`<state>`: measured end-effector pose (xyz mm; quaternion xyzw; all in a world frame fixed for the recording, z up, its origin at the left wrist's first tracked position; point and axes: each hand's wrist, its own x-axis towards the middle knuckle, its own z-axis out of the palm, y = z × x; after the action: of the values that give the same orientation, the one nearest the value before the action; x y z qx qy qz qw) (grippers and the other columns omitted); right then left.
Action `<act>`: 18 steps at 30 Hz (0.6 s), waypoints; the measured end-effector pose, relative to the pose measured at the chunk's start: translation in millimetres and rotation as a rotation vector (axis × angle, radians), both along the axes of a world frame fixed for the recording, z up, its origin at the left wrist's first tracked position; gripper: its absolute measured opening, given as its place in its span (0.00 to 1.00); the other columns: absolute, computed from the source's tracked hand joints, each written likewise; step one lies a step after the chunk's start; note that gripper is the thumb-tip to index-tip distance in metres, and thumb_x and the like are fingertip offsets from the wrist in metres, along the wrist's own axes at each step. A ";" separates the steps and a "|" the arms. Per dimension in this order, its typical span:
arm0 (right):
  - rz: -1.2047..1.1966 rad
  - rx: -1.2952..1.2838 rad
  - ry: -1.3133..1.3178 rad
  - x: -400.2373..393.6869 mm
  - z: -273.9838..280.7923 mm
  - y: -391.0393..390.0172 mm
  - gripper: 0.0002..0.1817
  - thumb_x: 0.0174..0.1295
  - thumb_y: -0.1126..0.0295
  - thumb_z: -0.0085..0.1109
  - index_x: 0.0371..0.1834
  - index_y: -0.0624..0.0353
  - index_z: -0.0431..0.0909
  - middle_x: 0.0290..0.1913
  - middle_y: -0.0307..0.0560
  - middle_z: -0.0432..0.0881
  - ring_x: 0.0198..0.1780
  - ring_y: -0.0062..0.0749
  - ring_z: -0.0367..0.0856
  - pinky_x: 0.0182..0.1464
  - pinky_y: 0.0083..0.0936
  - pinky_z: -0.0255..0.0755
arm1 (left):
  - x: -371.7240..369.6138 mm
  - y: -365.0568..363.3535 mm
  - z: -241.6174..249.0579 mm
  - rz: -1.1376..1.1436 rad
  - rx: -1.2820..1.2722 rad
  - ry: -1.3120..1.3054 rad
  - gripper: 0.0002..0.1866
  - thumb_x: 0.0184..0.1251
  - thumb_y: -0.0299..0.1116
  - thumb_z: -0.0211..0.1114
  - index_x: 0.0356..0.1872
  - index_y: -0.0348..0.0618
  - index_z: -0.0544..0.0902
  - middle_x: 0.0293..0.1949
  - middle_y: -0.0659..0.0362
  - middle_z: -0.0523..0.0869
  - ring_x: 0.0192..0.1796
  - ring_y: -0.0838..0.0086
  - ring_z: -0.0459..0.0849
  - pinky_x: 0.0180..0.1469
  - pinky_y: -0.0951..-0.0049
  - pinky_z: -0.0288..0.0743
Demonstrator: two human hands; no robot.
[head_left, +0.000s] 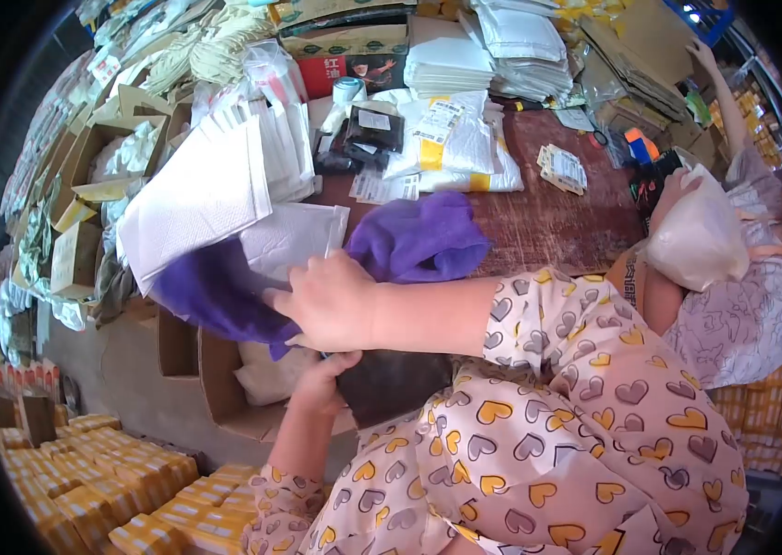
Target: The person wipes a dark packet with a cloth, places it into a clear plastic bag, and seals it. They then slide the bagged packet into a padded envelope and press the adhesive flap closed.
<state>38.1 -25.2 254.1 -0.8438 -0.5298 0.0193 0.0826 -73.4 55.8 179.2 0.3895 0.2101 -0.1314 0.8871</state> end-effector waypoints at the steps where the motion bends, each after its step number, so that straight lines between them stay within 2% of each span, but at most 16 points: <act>1: -0.020 0.024 0.100 2.9 0.8 -2.6 0.27 0.44 0.47 0.59 0.42 0.54 0.75 0.30 0.54 0.78 0.34 0.47 0.80 0.32 0.41 0.73 | -3.6 -2.8 -2.6 -0.001 -0.029 -0.004 0.24 0.46 0.24 0.64 0.49 0.33 0.71 0.43 0.51 0.79 0.45 0.64 0.79 0.50 0.66 0.73; 3: -0.076 0.050 0.246 12.0 2.1 -11.5 0.24 0.45 0.52 0.59 0.44 0.51 0.74 0.27 0.53 0.78 0.31 0.48 0.80 0.29 0.40 0.74 | -17.3 -1.7 -24.0 -0.036 -0.131 0.052 0.28 0.45 0.26 0.65 0.51 0.33 0.69 0.45 0.51 0.78 0.47 0.62 0.78 0.51 0.64 0.73; 4: -0.140 0.044 0.295 16.1 8.5 -21.1 0.23 0.45 0.54 0.58 0.45 0.52 0.74 0.28 0.54 0.79 0.31 0.48 0.80 0.32 0.41 0.74 | -19.3 -8.8 0.7 -0.010 -0.049 -0.062 0.31 0.44 0.28 0.66 0.53 0.34 0.67 0.47 0.52 0.77 0.48 0.62 0.78 0.52 0.64 0.72; 5: -0.193 0.069 0.351 20.9 8.6 -31.4 0.25 0.46 0.52 0.58 0.46 0.53 0.73 0.34 0.56 0.80 0.36 0.50 0.79 0.37 0.40 0.73 | -24.5 -10.3 3.2 0.016 -0.072 -0.060 0.31 0.44 0.27 0.65 0.54 0.35 0.66 0.48 0.52 0.76 0.49 0.62 0.77 0.52 0.63 0.72; 6: -0.236 0.100 0.443 26.8 10.4 -44.0 0.26 0.50 0.51 0.56 0.49 0.54 0.72 0.39 0.57 0.79 0.42 0.47 0.79 0.45 0.36 0.71 | -31.3 -10.7 3.9 0.043 -0.094 -0.059 0.32 0.45 0.26 0.64 0.55 0.37 0.65 0.49 0.52 0.75 0.50 0.61 0.76 0.53 0.63 0.71; 8: -0.360 0.195 0.778 33.0 -6.3 -67.5 0.28 0.52 0.49 0.54 0.51 0.57 0.70 0.39 0.57 0.79 0.44 0.47 0.78 0.47 0.34 0.70 | -41.9 -14.6 7.1 0.135 -0.091 -0.083 0.33 0.45 0.27 0.64 0.56 0.37 0.64 0.50 0.52 0.74 0.51 0.61 0.75 0.54 0.62 0.70; 10: -0.434 0.535 0.839 6.6 -18.9 -69.0 0.28 0.56 0.52 0.52 0.54 0.60 0.66 0.44 0.58 0.77 0.48 0.46 0.76 0.50 0.33 0.68 | -45.3 -20.4 10.0 0.234 -0.093 -0.108 0.33 0.45 0.28 0.64 0.57 0.37 0.63 0.51 0.51 0.73 0.52 0.60 0.74 0.54 0.61 0.69; 11: -0.409 0.662 0.870 -2.0 -16.5 -64.7 0.27 0.56 0.56 0.52 0.55 0.61 0.63 0.48 0.60 0.74 0.50 0.49 0.74 0.51 0.35 0.67 | -44.6 -22.3 12.1 0.335 -0.060 -0.088 0.32 0.47 0.30 0.63 0.56 0.36 0.64 0.51 0.53 0.74 0.51 0.61 0.75 0.55 0.62 0.69; 12: -0.406 0.657 0.877 -5.6 -11.5 -61.1 0.27 0.56 0.56 0.52 0.55 0.61 0.63 0.48 0.60 0.74 0.50 0.49 0.74 0.51 0.35 0.67 | -42.4 -23.2 14.0 0.432 -0.025 -0.068 0.30 0.49 0.32 0.62 0.56 0.36 0.65 0.51 0.54 0.75 0.51 0.62 0.76 0.55 0.63 0.69; 14: -0.292 0.493 0.513 -12.5 -2.2 -55.0 0.26 0.54 0.59 0.54 0.54 0.62 0.64 0.47 0.58 0.73 0.47 0.51 0.74 0.49 0.38 0.68 | -31.3 -15.4 15.0 0.492 0.014 -0.123 0.28 0.53 0.34 0.59 0.56 0.36 0.65 0.51 0.53 0.75 0.50 0.61 0.76 0.56 0.62 0.68; 15: -0.271 0.321 0.398 -14.3 -1.2 -52.7 0.28 0.50 0.62 0.57 0.53 0.61 0.65 0.45 0.58 0.73 0.43 0.52 0.75 0.44 0.40 0.70 | -25.3 -5.7 12.3 0.530 0.014 -0.170 0.26 0.54 0.34 0.58 0.55 0.36 0.66 0.51 0.52 0.75 0.50 0.61 0.76 0.56 0.62 0.68; 16: -0.264 0.321 0.398 -18.7 2.8 -51.4 0.28 0.50 0.62 0.57 0.53 0.61 0.65 0.45 0.58 0.73 0.43 0.52 0.75 0.44 0.40 0.70 | -18.6 3.3 11.7 0.569 0.013 -0.222 0.24 0.55 0.34 0.58 0.54 0.36 0.68 0.51 0.52 0.75 0.51 0.61 0.76 0.56 0.61 0.68; 18: -0.191 0.267 0.005 -26.0 10.8 -49.2 0.30 0.46 0.62 0.60 0.54 0.60 0.65 0.40 0.59 0.73 0.39 0.51 0.75 0.38 0.38 0.73 | -3.6 19.1 16.9 0.609 -0.079 -0.274 0.25 0.55 0.31 0.58 0.55 0.36 0.66 0.51 0.51 0.74 0.51 0.61 0.75 0.56 0.60 0.68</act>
<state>12.1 -74.4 264.9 -0.8718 -0.4449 -0.0572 0.1968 -77.0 74.8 196.1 0.2879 0.1904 0.1852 0.9201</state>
